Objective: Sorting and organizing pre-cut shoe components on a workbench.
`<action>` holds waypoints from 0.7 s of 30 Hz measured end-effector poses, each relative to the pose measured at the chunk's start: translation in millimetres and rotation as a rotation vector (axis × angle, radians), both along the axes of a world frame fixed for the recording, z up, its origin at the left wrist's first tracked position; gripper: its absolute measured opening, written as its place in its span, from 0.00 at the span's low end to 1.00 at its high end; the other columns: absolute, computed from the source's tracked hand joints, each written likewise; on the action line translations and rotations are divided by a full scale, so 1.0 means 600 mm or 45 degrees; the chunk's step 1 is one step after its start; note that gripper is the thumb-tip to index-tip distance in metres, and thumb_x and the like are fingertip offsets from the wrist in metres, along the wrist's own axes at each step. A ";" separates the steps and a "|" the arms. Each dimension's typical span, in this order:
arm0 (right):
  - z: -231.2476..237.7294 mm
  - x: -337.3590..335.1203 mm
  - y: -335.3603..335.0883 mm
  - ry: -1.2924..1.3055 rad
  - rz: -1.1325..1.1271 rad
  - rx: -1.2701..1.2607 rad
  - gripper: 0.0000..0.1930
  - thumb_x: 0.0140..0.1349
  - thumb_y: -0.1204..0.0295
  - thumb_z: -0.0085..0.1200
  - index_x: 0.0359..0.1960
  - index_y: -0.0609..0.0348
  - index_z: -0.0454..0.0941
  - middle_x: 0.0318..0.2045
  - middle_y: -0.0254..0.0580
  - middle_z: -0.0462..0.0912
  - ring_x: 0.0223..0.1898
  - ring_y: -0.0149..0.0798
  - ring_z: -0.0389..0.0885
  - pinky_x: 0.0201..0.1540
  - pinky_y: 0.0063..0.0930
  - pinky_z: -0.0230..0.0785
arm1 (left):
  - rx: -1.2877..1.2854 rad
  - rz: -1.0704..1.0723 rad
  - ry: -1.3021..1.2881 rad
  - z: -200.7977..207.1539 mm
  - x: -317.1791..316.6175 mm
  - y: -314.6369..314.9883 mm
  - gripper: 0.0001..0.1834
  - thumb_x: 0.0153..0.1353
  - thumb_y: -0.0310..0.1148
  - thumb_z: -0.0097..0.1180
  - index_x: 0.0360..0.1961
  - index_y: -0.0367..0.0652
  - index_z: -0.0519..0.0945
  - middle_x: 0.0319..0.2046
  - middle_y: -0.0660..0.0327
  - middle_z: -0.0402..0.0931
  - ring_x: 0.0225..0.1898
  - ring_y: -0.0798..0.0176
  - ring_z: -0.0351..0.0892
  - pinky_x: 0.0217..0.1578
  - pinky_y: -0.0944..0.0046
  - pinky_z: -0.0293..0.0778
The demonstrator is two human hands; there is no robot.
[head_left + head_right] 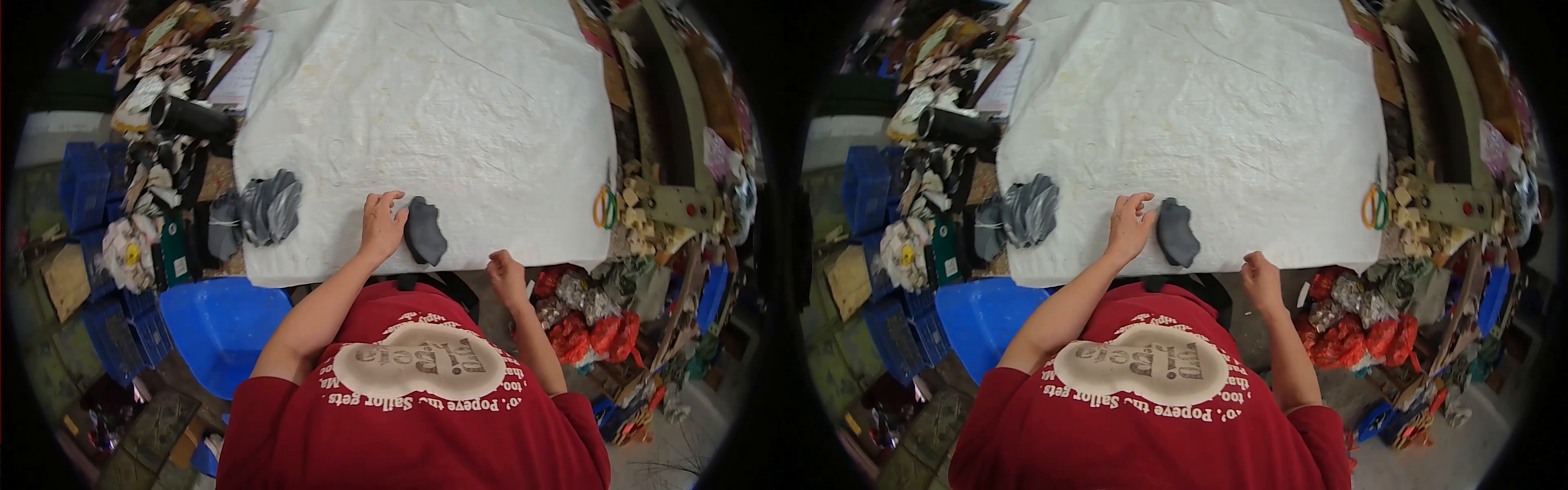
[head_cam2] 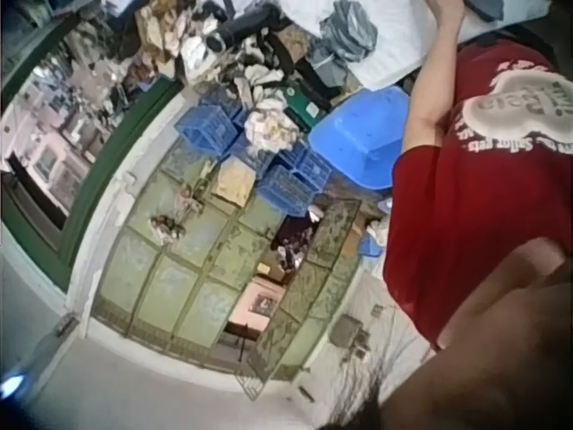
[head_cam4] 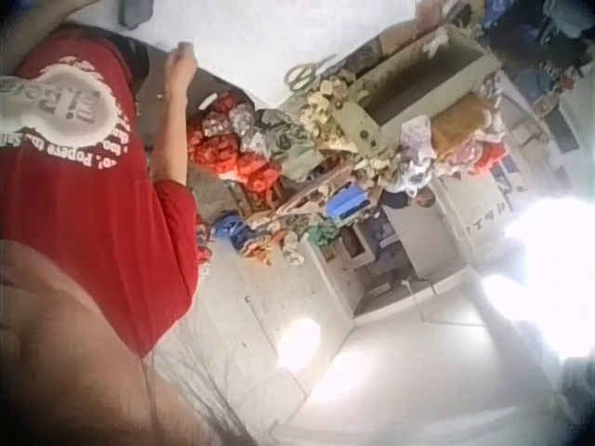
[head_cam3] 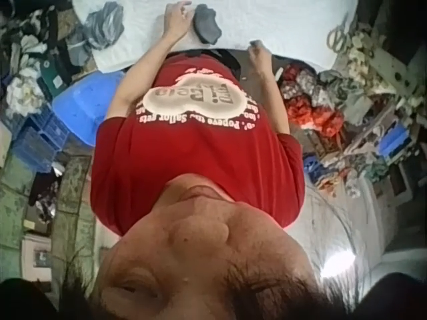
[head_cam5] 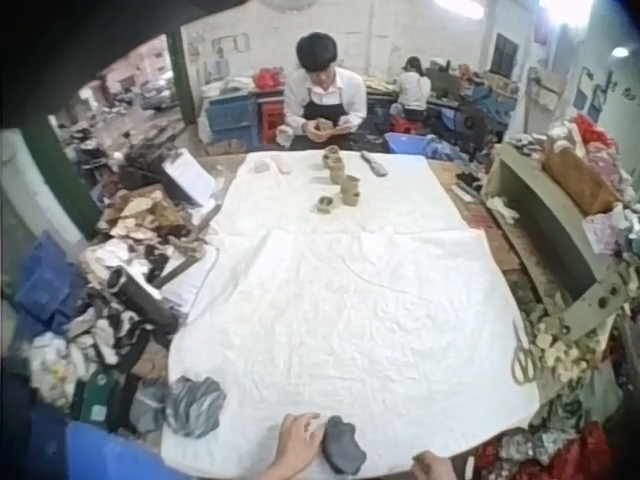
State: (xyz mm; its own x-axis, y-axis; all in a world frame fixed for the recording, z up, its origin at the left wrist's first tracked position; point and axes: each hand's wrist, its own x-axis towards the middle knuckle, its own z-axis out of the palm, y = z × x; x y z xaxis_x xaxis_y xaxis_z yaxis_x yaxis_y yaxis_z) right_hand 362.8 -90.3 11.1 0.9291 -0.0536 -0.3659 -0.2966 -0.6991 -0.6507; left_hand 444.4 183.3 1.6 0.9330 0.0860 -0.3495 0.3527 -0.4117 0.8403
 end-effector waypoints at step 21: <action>0.045 0.160 0.310 0.026 0.739 0.465 0.09 0.56 0.77 0.46 0.38 0.68 0.71 0.28 0.47 0.80 0.32 0.43 0.79 0.36 0.29 0.70 | 1.260 0.177 -0.268 0.019 -0.020 0.214 0.20 0.42 0.27 0.62 0.39 0.43 0.70 0.39 0.56 0.65 0.44 0.52 0.62 0.44 0.54 0.58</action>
